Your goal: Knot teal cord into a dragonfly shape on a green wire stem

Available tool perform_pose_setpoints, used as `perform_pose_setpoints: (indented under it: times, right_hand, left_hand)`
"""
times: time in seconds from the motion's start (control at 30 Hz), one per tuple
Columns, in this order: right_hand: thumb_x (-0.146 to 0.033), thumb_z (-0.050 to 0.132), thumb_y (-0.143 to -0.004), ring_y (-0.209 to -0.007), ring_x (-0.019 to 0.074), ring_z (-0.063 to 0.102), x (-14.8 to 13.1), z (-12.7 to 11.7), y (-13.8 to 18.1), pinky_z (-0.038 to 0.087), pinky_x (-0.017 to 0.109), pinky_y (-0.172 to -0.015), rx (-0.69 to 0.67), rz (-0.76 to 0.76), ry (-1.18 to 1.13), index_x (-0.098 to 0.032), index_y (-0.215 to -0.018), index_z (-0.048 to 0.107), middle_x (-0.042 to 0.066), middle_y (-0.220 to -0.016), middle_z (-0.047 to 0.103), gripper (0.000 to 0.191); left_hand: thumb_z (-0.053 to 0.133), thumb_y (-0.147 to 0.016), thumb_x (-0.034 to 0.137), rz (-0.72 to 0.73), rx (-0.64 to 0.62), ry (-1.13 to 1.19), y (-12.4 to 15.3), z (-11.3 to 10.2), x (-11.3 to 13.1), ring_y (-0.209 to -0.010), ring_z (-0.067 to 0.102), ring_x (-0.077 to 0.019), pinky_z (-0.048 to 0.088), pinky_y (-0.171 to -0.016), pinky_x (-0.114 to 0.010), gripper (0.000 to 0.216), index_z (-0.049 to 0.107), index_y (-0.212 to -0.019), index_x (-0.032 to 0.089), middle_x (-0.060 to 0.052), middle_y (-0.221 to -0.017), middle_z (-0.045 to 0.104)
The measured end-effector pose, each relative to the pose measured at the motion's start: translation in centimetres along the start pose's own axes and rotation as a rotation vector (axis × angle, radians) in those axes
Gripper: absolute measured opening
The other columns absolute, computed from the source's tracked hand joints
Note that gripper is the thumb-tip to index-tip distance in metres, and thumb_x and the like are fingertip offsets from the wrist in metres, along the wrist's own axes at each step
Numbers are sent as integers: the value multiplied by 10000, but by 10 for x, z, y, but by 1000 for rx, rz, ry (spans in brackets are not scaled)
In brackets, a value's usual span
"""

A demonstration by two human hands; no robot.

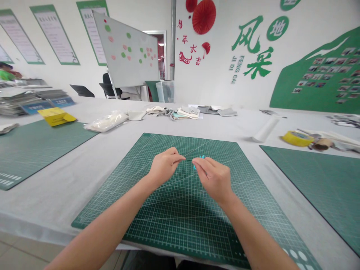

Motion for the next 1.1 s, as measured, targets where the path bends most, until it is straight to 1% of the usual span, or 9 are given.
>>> perform_pose_setpoints:
  times: [0.23,0.33,0.4,0.47,0.57,0.67,0.83,0.97,1.1]
  right_hand:
    - [-254,534,-886,-713,117,607,23,1,-4,429,231,-671,-36,188,-224,-221,-875,689,-2,-800,696,159]
    - [-282,572,-858,-653,111,575,32,3,-5,415,236,-633,-62,297,-330,-223,-825,697,-12,-758,681,142]
    - [-304,602,-829,-562,101,501,38,5,-5,376,239,-568,-84,374,-386,-218,-787,704,-25,-644,618,140]
    - [-327,629,-799,-499,94,408,45,10,-4,323,244,-520,-112,456,-448,-213,-764,709,-47,-524,492,144]
    - [-366,668,-750,-478,88,306,58,21,-1,256,246,-489,-140,571,-594,-202,-746,706,-69,-471,321,168]
    - [-402,694,-707,-474,81,255,66,33,4,209,246,-472,-166,685,-765,-188,-734,688,-75,-479,294,216]
    - [-421,698,-662,-446,62,237,62,53,15,179,240,-451,-261,861,-940,-162,-726,660,-71,-487,359,270]
    - [-393,722,-614,-447,56,288,55,61,19,205,233,-449,-279,925,-990,-161,-725,643,-53,-542,456,270]
    - [-382,701,-647,-432,53,250,50,62,21,196,230,-442,-303,921,-983,-175,-703,623,-70,-511,405,228]
  left_hand:
    - [484,-863,123,150,-163,40,0,-1,7,-797,590,-125,436,-701,-236,280,717,-966,239,-10,-894,642]
    - [486,-858,106,178,-220,101,0,-1,8,-808,596,-125,439,-708,-238,279,716,-965,224,-11,-903,650]
    - [484,-860,104,190,-250,137,0,-2,10,-799,597,-123,439,-703,-238,279,715,-964,220,-12,-899,650]
    - [485,-863,108,193,-273,180,1,-2,12,-796,596,-122,440,-704,-240,273,717,-955,217,-15,-896,646]
    - [508,-863,127,182,-292,285,1,-4,15,-795,595,-119,447,-715,-241,241,723,-929,211,-20,-881,638]
    - [542,-853,146,149,-281,425,-1,-7,18,-781,594,-113,453,-716,-238,203,728,-902,209,-21,-855,628]
    - [605,-811,164,33,-190,564,-6,-10,13,-744,577,-120,454,-689,-250,142,732,-855,208,-20,-797,600]
    - [632,-781,171,-80,-69,629,-8,-8,-1,-698,548,-114,440,-640,-249,94,720,-812,186,-18,-774,583]
    - [633,-777,196,-182,5,664,-8,-6,-13,-630,520,-95,430,-602,-250,108,709,-852,185,-3,-762,561]
Point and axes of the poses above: each hand's wrist, its own y-axis away from the middle knuckle, its own z-axis out of the palm, x = y × z, the point moved 5 cm from there along -y, towards the middle knuckle
